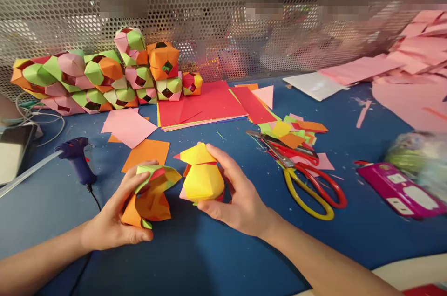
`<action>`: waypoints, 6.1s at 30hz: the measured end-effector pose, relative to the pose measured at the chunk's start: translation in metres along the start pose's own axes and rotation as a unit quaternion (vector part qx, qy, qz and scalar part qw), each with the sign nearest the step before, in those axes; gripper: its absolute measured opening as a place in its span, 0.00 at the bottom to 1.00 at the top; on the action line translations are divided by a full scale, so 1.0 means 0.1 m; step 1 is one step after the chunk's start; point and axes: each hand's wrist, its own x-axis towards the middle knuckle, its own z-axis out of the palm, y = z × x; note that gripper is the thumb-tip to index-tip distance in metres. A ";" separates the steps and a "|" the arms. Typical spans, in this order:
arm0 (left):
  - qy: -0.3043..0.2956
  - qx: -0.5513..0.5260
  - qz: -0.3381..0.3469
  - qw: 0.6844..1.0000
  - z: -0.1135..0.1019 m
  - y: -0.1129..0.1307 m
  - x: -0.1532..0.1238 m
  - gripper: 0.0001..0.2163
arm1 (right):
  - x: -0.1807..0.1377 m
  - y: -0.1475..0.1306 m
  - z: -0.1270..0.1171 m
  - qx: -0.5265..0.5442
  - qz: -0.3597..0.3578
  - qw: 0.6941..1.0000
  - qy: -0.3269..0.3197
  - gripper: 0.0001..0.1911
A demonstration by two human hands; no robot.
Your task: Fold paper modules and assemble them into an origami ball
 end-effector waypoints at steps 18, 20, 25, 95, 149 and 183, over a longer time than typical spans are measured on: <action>0.004 0.020 0.003 1.000 0.00 0.01 0.01 0.41 | 0.04 0.02 -0.05 -0.162 -0.130 0.978 -0.026 0.43; 0.016 0.019 0.006 1.000 0.00 0.01 0.02 0.41 | 0.03 0.04 -0.02 -0.164 -0.129 0.977 -0.030 0.44; 0.040 0.007 -0.005 0.999 0.01 0.01 0.00 0.40 | -0.01 0.08 0.12 -0.169 -0.145 0.974 -0.040 0.45; 0.064 0.012 -0.093 0.994 0.18 0.12 -0.04 0.41 | -0.02 -0.10 0.33 -0.238 -0.137 0.959 -0.064 0.40; 0.257 -0.427 -0.260 0.827 0.18 0.32 0.15 0.24 | -0.07 -0.05 0.44 -0.264 -0.222 0.938 -0.042 0.45; 0.097 -0.097 -0.076 0.988 0.14 0.24 -0.11 0.23 | -0.09 -0.06 0.52 -0.155 -0.116 0.981 -0.005 0.33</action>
